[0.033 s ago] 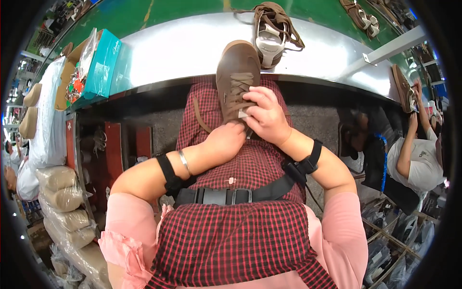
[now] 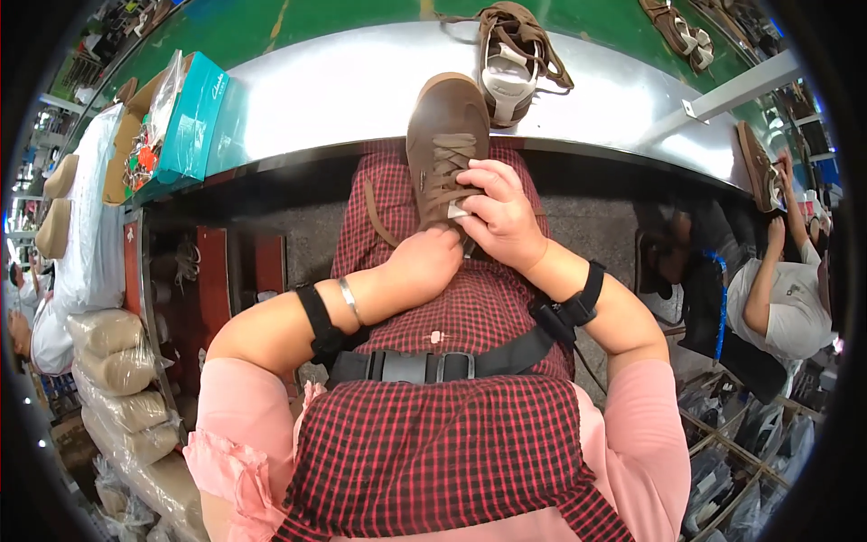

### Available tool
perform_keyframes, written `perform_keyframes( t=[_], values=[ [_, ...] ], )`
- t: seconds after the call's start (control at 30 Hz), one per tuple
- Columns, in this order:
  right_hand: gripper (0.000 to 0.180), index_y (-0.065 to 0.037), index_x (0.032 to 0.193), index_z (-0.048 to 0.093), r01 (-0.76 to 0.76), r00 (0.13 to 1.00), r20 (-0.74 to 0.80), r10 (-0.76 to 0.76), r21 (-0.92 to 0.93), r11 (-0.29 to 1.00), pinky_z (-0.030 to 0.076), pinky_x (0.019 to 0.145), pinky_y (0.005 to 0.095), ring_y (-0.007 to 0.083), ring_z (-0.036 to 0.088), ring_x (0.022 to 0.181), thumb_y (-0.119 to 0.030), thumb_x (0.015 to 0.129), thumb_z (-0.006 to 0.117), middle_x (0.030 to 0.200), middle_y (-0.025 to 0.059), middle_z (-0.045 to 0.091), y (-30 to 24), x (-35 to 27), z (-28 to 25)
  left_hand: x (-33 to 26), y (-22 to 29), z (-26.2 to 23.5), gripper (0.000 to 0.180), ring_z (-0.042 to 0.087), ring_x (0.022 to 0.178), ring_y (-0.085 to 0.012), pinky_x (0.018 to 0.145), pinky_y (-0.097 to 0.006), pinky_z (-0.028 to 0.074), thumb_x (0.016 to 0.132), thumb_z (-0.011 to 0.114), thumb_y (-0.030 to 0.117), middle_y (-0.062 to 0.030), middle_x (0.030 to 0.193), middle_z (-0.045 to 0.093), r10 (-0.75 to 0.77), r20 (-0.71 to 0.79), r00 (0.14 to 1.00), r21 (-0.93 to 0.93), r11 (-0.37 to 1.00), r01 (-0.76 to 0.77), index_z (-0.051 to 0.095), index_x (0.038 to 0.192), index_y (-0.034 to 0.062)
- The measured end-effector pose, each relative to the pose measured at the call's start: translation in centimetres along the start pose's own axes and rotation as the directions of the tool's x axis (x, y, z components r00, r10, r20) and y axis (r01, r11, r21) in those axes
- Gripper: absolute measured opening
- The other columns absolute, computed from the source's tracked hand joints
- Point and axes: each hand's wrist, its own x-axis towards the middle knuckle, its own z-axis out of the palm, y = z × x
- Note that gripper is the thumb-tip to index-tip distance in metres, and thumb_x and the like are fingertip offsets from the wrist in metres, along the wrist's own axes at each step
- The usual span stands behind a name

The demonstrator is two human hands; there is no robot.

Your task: The recorder is lacing brown shoes and attaching tags at a factory assembly line.

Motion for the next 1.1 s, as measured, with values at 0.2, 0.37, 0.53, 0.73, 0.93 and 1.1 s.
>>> perform_keyframes(
  t=[0.2,0.37,0.53,0.73,0.93,1.1],
  values=[
    [0.017,-0.003,0.078,0.063,0.062,0.99,0.132,-0.054,-0.059,0.996,0.043,0.094,0.0432,0.0337,0.049,0.113,-0.004,0.064,0.072,0.11,0.0111,0.058,-0.9,0.8,0.0,2.9,0.0,1.4,0.023,0.062,0.091,-0.0346,0.072,-0.044,0.051,0.088,0.05,0.018,-0.0198,0.103,0.061,-0.203,0.237,0.95,-0.254,0.931,0.262,0.063,0.093,0.0005],
    [0.016,-0.004,0.082,0.064,-0.053,0.994,0.105,0.044,0.084,0.995,0.044,0.092,0.043,0.0347,0.049,0.113,-0.011,0.069,0.071,0.116,0.0112,0.056,0.5,-0.9,-1.1,-0.4,1.6,-2.3,0.026,0.061,0.089,-0.0338,0.078,-0.042,0.049,0.082,0.063,0.021,-0.0167,0.094,0.064,-0.053,-0.054,0.997,-0.199,0.979,0.041,0.062,0.1,0.0014],
    [0.017,-0.005,0.087,0.063,-0.081,0.996,0.048,0.074,0.174,0.981,0.043,0.092,0.0412,0.0342,0.05,0.11,-0.01,0.072,0.071,0.115,0.0125,0.055,0.4,-0.7,-1.6,-1.9,0.5,-5.3,0.015,0.06,0.084,-0.0322,0.074,-0.039,0.049,0.078,0.065,0.013,-0.0118,0.087,0.06,0.051,-0.138,0.989,-0.349,0.932,-0.097,0.062,0.088,0.0019],
    [0.034,-0.007,0.102,0.057,-0.136,0.989,-0.062,0.135,-0.019,0.991,0.045,0.088,0.04,0.0312,0.054,0.103,-0.001,0.07,0.065,0.118,0.0122,0.051,-0.4,0.4,-0.2,1.1,-1.2,-2.8,0.026,0.052,0.102,-0.0275,0.089,-0.041,0.04,0.065,0.07,0.011,-0.0054,0.101,0.055,0.126,-0.562,0.817,0.232,0.973,0.009,0.062,0.09,0.0076],
    [0.048,-0.015,0.117,0.051,-0.092,0.994,0.026,0.106,-0.32,0.943,0.036,0.097,0.0453,0.0279,0.047,0.115,-0.006,0.071,0.061,0.134,0.0107,0.043,0.5,-1.5,0.9,1.0,-2.1,-2.8,0.017,0.053,0.102,-0.0265,0.088,-0.041,0.041,0.065,0.068,0.009,-0.0042,0.099,0.056,0.235,-0.557,0.797,0.316,0.947,-0.058,0.06,0.081,0.0079],
    [0.053,-0.021,0.128,0.045,-0.083,0.992,0.055,0.115,-0.404,0.911,0.028,0.103,0.0474,0.0256,0.04,0.124,-0.012,0.077,0.056,0.144,0.0092,0.035,0.9,-2.5,2.1,0.6,-1.4,-3.1,0.016,0.053,0.102,-0.0276,0.088,-0.042,0.041,0.066,0.069,0.007,-0.0049,0.1,0.056,0.166,-0.553,0.817,0.199,0.978,-0.064,0.059,0.078,0.0076]
  ],
)
